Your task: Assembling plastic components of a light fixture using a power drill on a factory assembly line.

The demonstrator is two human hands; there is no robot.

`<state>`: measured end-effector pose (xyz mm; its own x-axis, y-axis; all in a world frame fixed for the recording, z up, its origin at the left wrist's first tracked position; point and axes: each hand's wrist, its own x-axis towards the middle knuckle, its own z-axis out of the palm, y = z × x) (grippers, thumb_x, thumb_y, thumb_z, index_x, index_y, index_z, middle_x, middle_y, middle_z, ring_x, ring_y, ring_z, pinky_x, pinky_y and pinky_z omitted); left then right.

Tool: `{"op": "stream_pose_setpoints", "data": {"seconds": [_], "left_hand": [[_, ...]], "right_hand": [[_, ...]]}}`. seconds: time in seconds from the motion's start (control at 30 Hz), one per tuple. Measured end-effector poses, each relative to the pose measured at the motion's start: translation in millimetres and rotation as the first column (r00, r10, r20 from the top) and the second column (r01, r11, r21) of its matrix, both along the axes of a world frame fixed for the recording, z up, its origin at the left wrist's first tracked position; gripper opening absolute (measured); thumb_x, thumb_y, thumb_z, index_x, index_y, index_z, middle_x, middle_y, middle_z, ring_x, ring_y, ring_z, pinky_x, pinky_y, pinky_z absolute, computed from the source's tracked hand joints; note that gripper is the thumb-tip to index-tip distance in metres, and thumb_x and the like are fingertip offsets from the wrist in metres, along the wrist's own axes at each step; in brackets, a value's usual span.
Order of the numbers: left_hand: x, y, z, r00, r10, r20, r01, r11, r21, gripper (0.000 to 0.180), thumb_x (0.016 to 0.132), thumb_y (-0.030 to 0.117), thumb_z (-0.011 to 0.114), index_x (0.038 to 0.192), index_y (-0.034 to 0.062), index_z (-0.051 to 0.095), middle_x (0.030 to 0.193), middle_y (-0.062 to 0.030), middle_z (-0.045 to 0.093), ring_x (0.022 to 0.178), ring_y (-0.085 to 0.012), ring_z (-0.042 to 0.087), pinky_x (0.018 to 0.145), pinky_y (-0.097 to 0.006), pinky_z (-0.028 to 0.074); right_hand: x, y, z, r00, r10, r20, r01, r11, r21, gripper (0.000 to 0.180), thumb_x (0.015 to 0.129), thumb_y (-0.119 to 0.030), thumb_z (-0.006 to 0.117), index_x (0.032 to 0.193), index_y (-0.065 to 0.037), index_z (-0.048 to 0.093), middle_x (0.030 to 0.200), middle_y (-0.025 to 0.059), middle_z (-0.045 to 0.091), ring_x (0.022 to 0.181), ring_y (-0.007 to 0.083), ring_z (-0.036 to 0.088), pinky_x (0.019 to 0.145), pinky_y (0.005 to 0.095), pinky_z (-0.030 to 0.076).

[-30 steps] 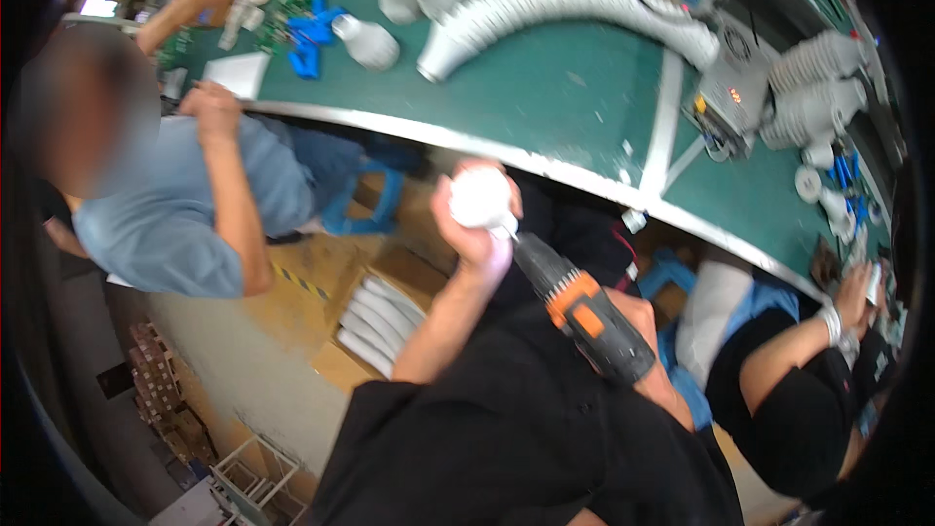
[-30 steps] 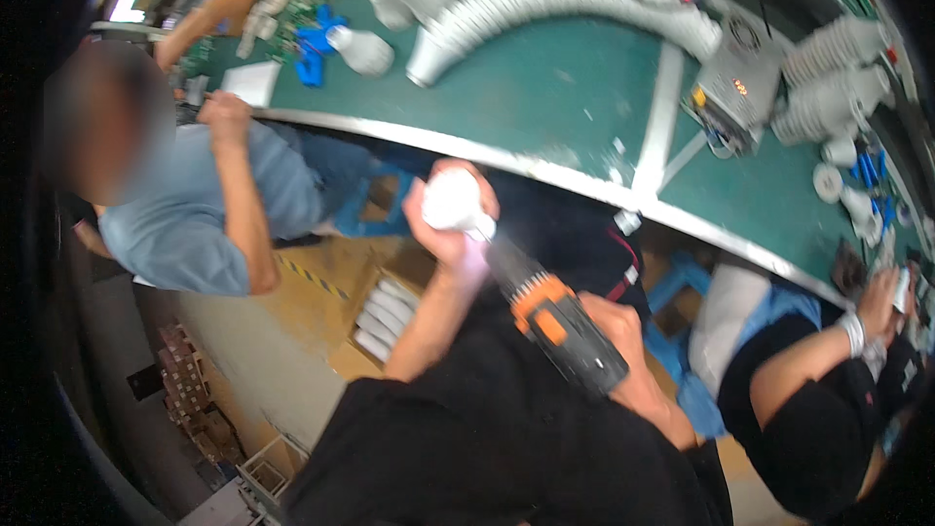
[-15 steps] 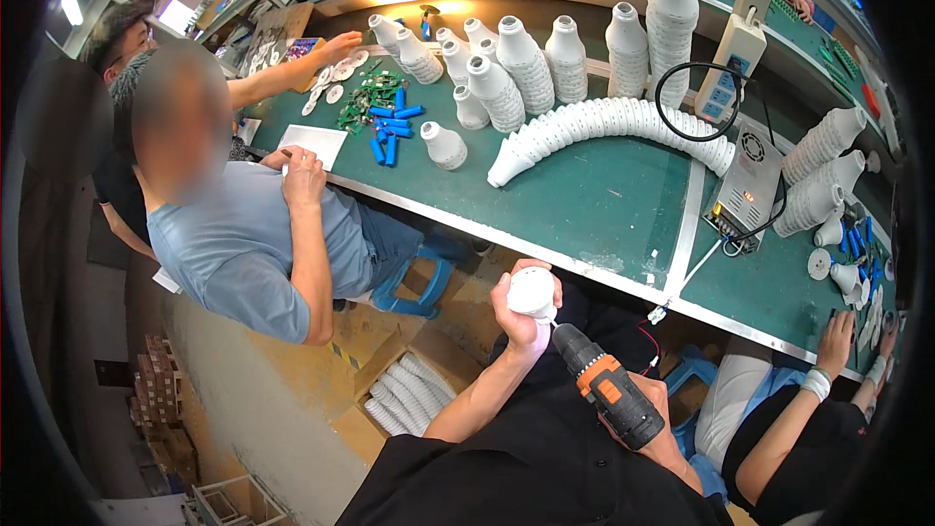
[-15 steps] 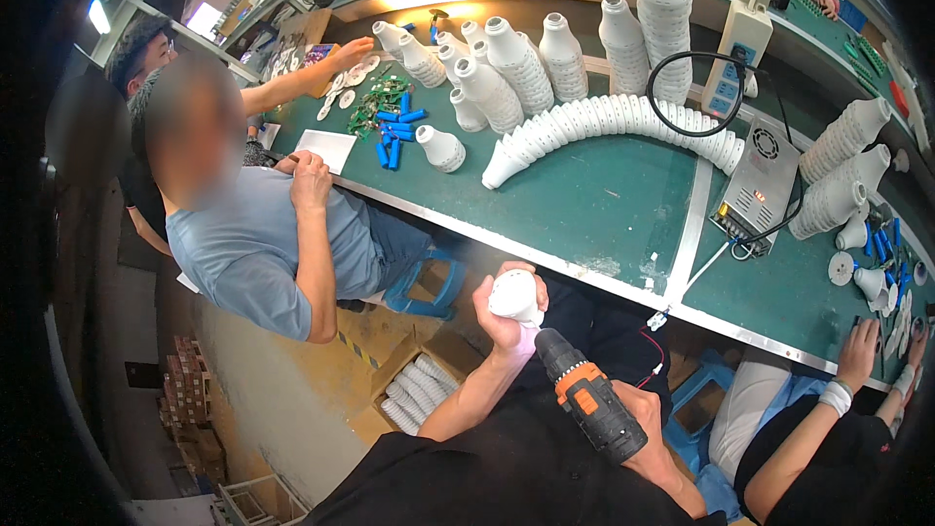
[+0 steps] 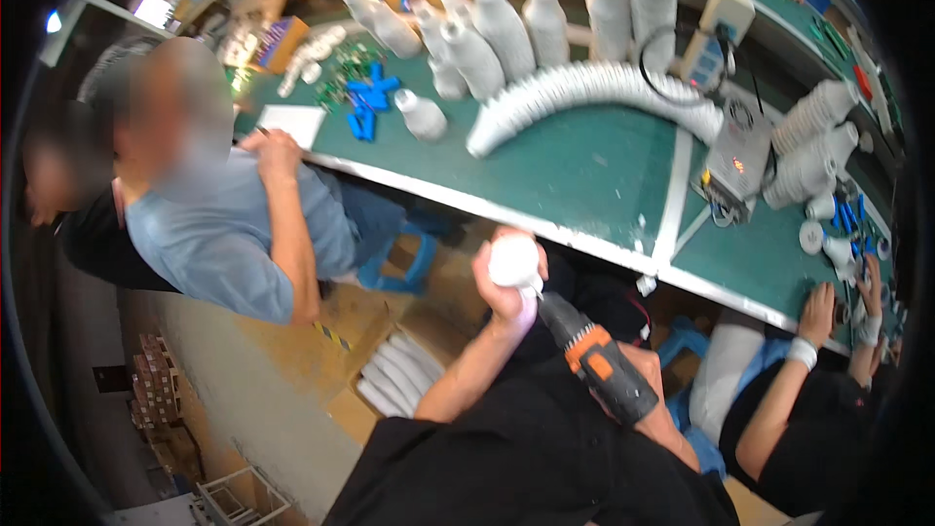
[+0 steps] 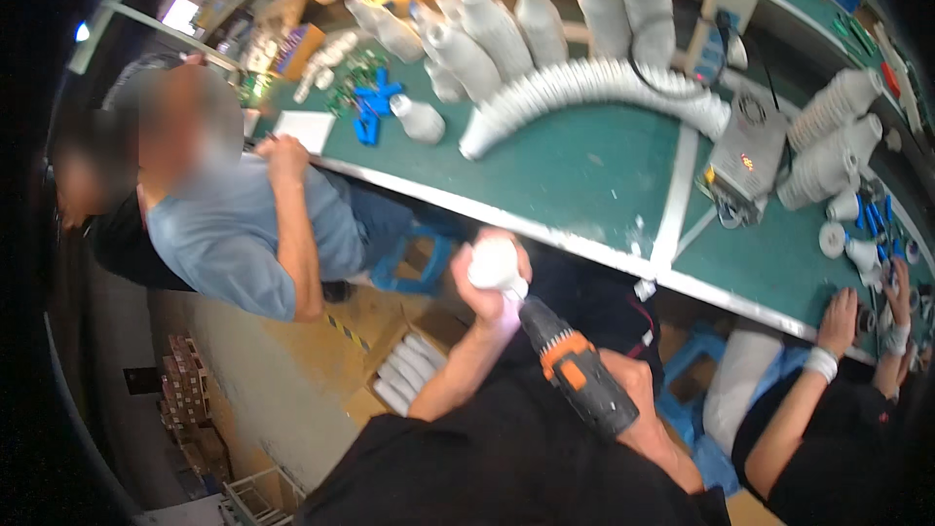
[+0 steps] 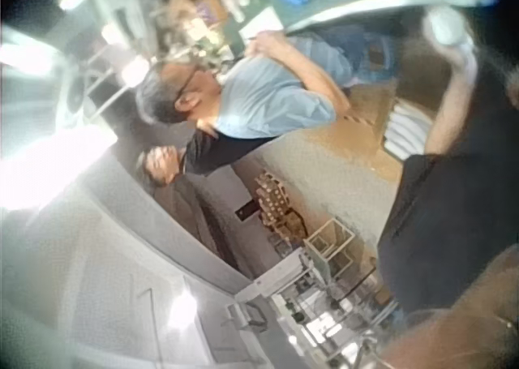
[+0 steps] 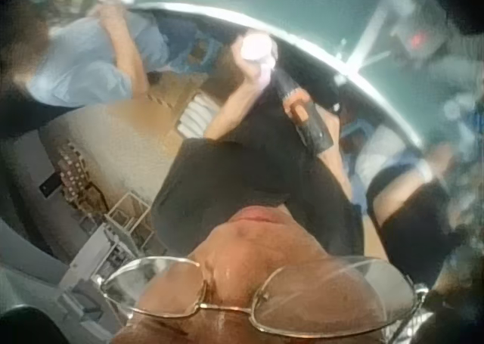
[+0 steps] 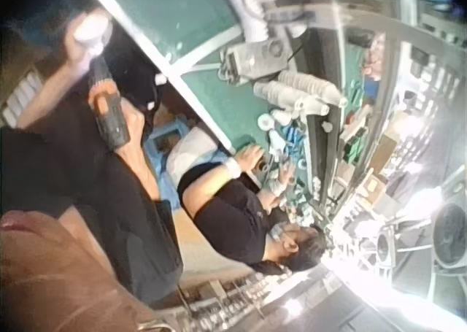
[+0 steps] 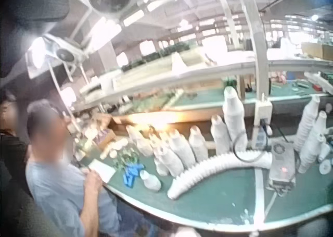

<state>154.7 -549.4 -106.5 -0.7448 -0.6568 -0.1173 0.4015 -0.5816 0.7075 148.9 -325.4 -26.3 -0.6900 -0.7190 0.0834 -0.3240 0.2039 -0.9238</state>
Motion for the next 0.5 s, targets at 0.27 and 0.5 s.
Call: {"op": "stream_pose_setpoints", "data": {"seconds": [0.27,0.5], "left_hand": [[-1,-9,4,0.997,-0.067,-0.031,0.065,0.996,-0.054,0.056,0.096,0.048,0.032,0.106,0.0000,0.058,0.065,-0.0156,0.057,0.058,-0.0223,0.052,0.053,-0.031,0.041],[1,-5,1,0.997,-0.059,-0.045,0.058,0.998,-0.015,0.057,0.095,0.048,0.032,0.107,-0.0015,0.058,0.065,-0.0169,0.058,0.059,-0.0227,0.053,0.054,-0.032,0.042]], "right_hand": [[-3,4,-8,0.996,0.023,0.082,-0.026,0.999,0.041,0.017,0.075,-0.006,0.073,0.088,0.002,0.066,0.072,0.0124,0.061,0.062,0.0300,0.065,0.055,0.0358,0.048],[0,7,-6,0.998,0.032,0.050,-0.035,0.998,0.059,0.016,0.074,-0.005,0.072,0.086,0.002,0.064,0.072,0.0126,0.061,0.062,0.0308,0.064,0.055,0.0356,0.049]]}}
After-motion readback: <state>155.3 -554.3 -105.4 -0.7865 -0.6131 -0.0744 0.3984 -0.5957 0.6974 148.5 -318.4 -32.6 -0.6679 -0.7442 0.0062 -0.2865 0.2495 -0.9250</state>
